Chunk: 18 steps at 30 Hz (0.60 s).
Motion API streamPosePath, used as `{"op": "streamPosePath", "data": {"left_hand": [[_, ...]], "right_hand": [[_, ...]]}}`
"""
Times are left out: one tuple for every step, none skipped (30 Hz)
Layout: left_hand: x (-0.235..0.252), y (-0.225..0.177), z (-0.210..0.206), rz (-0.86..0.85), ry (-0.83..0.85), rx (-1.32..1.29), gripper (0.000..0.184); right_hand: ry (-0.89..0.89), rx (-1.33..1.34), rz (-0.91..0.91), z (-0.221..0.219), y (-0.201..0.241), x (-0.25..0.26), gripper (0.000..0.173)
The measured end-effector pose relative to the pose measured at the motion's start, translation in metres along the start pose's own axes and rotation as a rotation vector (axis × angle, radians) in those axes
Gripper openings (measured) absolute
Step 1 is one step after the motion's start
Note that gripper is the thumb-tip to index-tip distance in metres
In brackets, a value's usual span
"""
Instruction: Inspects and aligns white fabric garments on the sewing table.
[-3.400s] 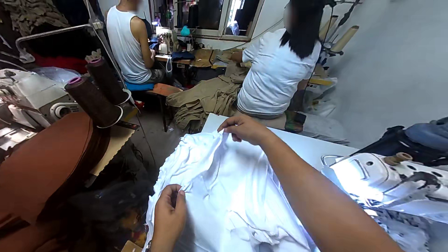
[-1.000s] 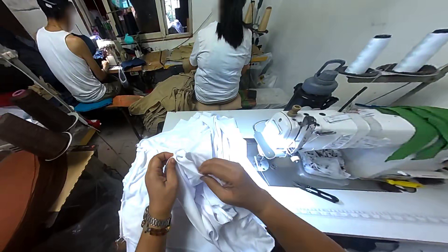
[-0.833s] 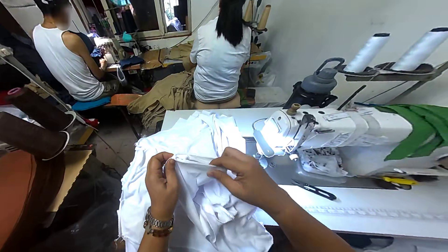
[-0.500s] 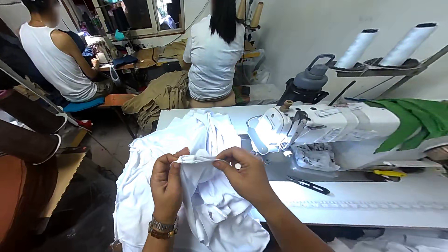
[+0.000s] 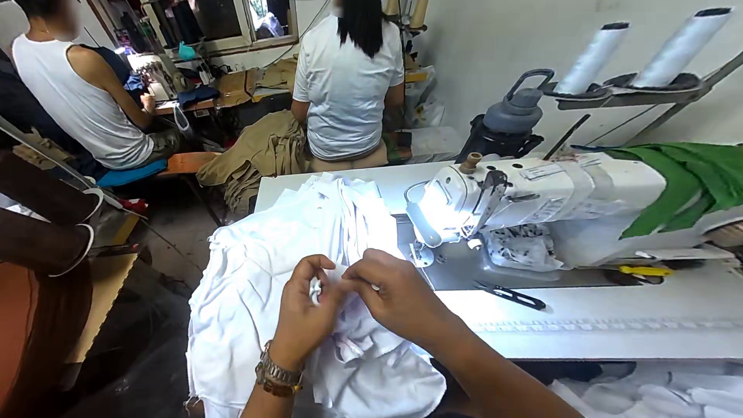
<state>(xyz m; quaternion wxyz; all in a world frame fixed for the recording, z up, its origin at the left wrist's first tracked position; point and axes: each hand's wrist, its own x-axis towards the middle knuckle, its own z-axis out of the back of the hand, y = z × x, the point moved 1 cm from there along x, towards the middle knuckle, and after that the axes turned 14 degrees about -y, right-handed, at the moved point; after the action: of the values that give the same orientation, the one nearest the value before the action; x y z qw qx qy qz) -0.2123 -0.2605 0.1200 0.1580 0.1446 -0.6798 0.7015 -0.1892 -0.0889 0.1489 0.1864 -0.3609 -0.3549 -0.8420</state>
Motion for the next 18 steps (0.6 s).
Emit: {"op": "streamPosePath", "data": {"left_hand": [[0.002, 0.000, -0.001, -0.086, 0.027, 0.122, 0.029], [0.004, 0.000, -0.001, -0.122, 0.056, 0.207, 0.030], [0.006, -0.001, 0.000, -0.121, 0.091, 0.260, 0.027], [0.007, -0.002, 0.002, -0.100, 0.123, 0.282, 0.022], [0.006, -0.002, 0.002, -0.094, 0.139, 0.273, 0.018], [0.005, -0.003, 0.001, -0.104, 0.132, 0.248, 0.014], [0.004, -0.002, 0.000, -0.111, 0.111, 0.215, 0.012], [0.002, -0.001, -0.002, -0.107, 0.086, 0.177, 0.009], [0.000, 0.001, -0.003, -0.096, 0.064, 0.141, 0.007], [-0.002, 0.003, -0.003, -0.088, 0.049, 0.112, 0.006], [-0.004, 0.006, -0.004, -0.087, 0.037, 0.083, 0.006], [-0.006, 0.010, -0.004, -0.088, 0.028, 0.053, 0.007], [-0.008, 0.013, -0.005, -0.081, 0.021, 0.029, 0.008], [-0.009, 0.015, -0.005, -0.070, 0.018, 0.013, 0.009], [-0.010, 0.015, -0.005, -0.051, 0.019, 0.006, 0.009], [-0.011, 0.016, -0.005, -0.029, 0.025, -0.004, 0.009], [-0.012, 0.018, -0.006, -0.005, 0.032, -0.015, 0.009], [-0.012, 0.019, -0.006, 0.015, 0.038, -0.024, 0.010]], "right_hand": [[0.003, -0.018, 0.043, 0.002, 0.000, 0.000, 0.010], [0.003, -0.036, 0.086, 0.003, -0.002, 0.000, 0.011], [0.002, -0.048, 0.123, 0.004, -0.005, 0.000, 0.013], [0.001, -0.053, 0.147, 0.005, -0.007, -0.001, 0.014], [-0.001, -0.048, 0.157, 0.005, -0.009, -0.001, 0.015], [-0.008, -0.029, 0.150, 0.005, -0.010, -0.002, 0.015], [-0.019, 0.002, 0.122, 0.004, -0.012, -0.004, 0.015], [-0.039, 0.047, 0.074, 0.004, -0.013, -0.005, 0.013], [-0.071, 0.091, 0.012, 0.004, -0.013, -0.006, 0.011], [-0.113, 0.130, -0.065, 0.003, -0.014, -0.008, 0.011], [-0.144, 0.158, -0.153, 0.002, -0.014, -0.010, 0.019], [-0.149, 0.179, -0.247, 0.002, -0.015, -0.013, 0.030], [-0.135, 0.218, -0.335, 0.002, -0.017, -0.016, 0.037], [-0.113, 0.276, -0.403, 0.001, -0.019, -0.019, 0.033], [-0.085, 0.335, -0.452, -0.002, -0.022, -0.024, 0.023], [-0.060, 0.384, -0.508, -0.003, -0.023, -0.027, 0.015], [-0.053, 0.415, -0.564, -0.003, -0.024, -0.029, 0.009], [-0.063, 0.440, -0.608, -0.003, -0.024, -0.030, 0.006]]}}
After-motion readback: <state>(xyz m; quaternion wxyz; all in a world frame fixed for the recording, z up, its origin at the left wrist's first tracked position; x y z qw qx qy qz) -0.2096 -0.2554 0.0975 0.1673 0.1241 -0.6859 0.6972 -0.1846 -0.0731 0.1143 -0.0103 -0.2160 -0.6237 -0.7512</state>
